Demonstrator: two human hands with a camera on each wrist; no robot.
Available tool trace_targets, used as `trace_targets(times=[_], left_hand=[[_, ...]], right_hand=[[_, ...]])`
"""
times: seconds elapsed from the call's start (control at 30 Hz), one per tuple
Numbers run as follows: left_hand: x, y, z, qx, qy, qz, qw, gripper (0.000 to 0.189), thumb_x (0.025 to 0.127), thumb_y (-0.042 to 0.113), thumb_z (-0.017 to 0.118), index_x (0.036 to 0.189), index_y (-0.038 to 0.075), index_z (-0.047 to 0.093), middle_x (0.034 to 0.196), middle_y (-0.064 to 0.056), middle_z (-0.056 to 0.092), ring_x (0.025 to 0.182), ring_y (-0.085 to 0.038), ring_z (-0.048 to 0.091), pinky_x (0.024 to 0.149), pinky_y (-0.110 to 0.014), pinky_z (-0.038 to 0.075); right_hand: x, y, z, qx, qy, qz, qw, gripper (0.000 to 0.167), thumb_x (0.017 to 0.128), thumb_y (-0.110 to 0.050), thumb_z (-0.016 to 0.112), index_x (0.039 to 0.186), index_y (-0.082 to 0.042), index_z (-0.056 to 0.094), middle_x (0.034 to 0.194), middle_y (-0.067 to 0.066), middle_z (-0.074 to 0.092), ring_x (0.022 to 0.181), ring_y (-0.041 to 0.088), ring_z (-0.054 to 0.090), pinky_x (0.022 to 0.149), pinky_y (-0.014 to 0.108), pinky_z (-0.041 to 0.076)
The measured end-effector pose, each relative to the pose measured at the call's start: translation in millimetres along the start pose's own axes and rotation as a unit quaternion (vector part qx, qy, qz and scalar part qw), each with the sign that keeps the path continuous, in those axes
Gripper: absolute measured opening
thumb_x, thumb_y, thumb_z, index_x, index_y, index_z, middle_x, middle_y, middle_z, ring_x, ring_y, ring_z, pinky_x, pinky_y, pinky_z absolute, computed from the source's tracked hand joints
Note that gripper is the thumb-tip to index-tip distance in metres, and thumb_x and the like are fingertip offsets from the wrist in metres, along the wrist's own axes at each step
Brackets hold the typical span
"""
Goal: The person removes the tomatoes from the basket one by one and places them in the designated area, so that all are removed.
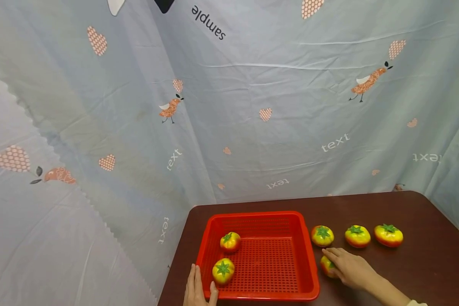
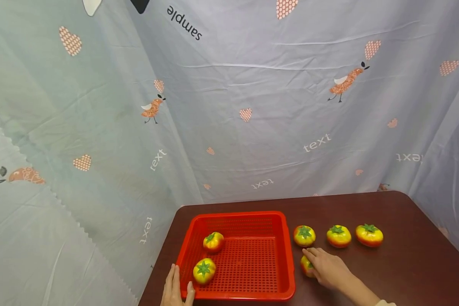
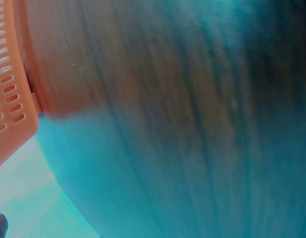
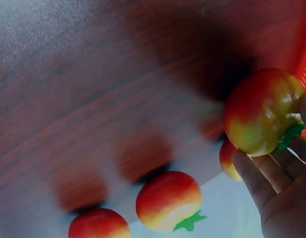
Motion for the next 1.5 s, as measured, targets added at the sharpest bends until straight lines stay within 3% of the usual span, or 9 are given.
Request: trace_targets(times=[0.27,0.57,0.77,1.2,1.37,1.5], left_hand=[[1.0,0.3,0.6,-0.012,0.016,0.024,0.9995,0.070,0.071,0.015,0.074,0.133,-0.010,0.053,0.133,-0.028,0.054,0.099,-0.044,0.062,0.070,-0.057,0.053],[-0.2,-1.7,-0.5,-0.015,0.019,0.015,0.9996,0.068,0.071,0.014,0.074,0.132,-0.010,0.054,0.134,-0.028,0.053,0.100,-0.044,0.061,0.069,-0.058,0.052],[2.0,-1.1,-3.8,-0.015,0.012,-0.003,0.9998,0.069,0.072,0.014,0.075,0.133,-0.010,0.054,0.135,-0.027,0.053,0.100,-0.043,0.061,0.070,-0.058,0.053],[-0.8,-4.1,-2.1,-0.012,0.016,-0.006,0.9998,0.069,0.071,0.014,0.076,0.133,-0.009,0.054,0.134,-0.027,0.054,0.103,-0.043,0.061,0.072,-0.058,0.053],[1.5,-1.2,-0.5,-0.001,-0.001,-0.009,1.0000,0.069,0.074,0.017,0.076,0.134,-0.008,0.054,0.135,-0.026,0.053,0.102,-0.043,0.062,0.072,-0.058,0.053],[2.1,0.8,-0.9,-0.001,-0.001,-0.011,0.9999,0.069,0.074,0.017,0.076,0.133,-0.009,0.054,0.135,-0.027,0.054,0.102,-0.043,0.062,0.073,-0.058,0.053]], right_hand=[[-2.9,-4.1,2.1,-0.010,0.030,0.024,0.9992,0.049,0.082,-0.022,0.076,0.125,-0.002,0.064,0.121,0.012,0.065,0.107,0.029,0.065,0.075,0.042,0.056],[2.9,-5.3,5.3,0.001,0.013,0.082,0.9965,0.050,0.079,-0.019,0.079,0.125,-0.003,0.065,0.122,0.013,0.065,0.107,0.031,0.065,0.075,0.045,0.056],[3.2,-7.1,9.1,0.012,0.020,0.096,0.9951,0.051,0.079,-0.018,0.079,0.126,-0.005,0.064,0.125,0.012,0.063,0.112,0.030,0.062,0.071,0.043,0.056],[-3.2,-8.1,16.3,0.026,0.021,0.104,0.9940,0.054,0.082,-0.019,0.076,0.132,-0.007,0.061,0.135,0.013,0.059,0.122,0.032,0.058,0.065,0.037,0.056],[-7.8,-6.9,14.7,0.038,0.024,0.114,0.9925,0.056,0.084,-0.019,0.074,0.137,-0.008,0.057,0.143,0.011,0.054,0.130,0.032,0.052,0.075,0.041,0.056],[-7.7,-8.7,11.5,0.032,0.032,0.100,0.9940,0.056,0.085,-0.018,0.073,0.137,-0.005,0.057,0.144,0.013,0.054,0.131,0.034,0.051,0.091,0.047,0.052]])
Point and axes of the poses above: each hand's wrist, its own x-axis towards the middle knuckle, its own z-axis out of the palm, y = z × x, the point moved 7 cm from there along x, towards the middle knuckle
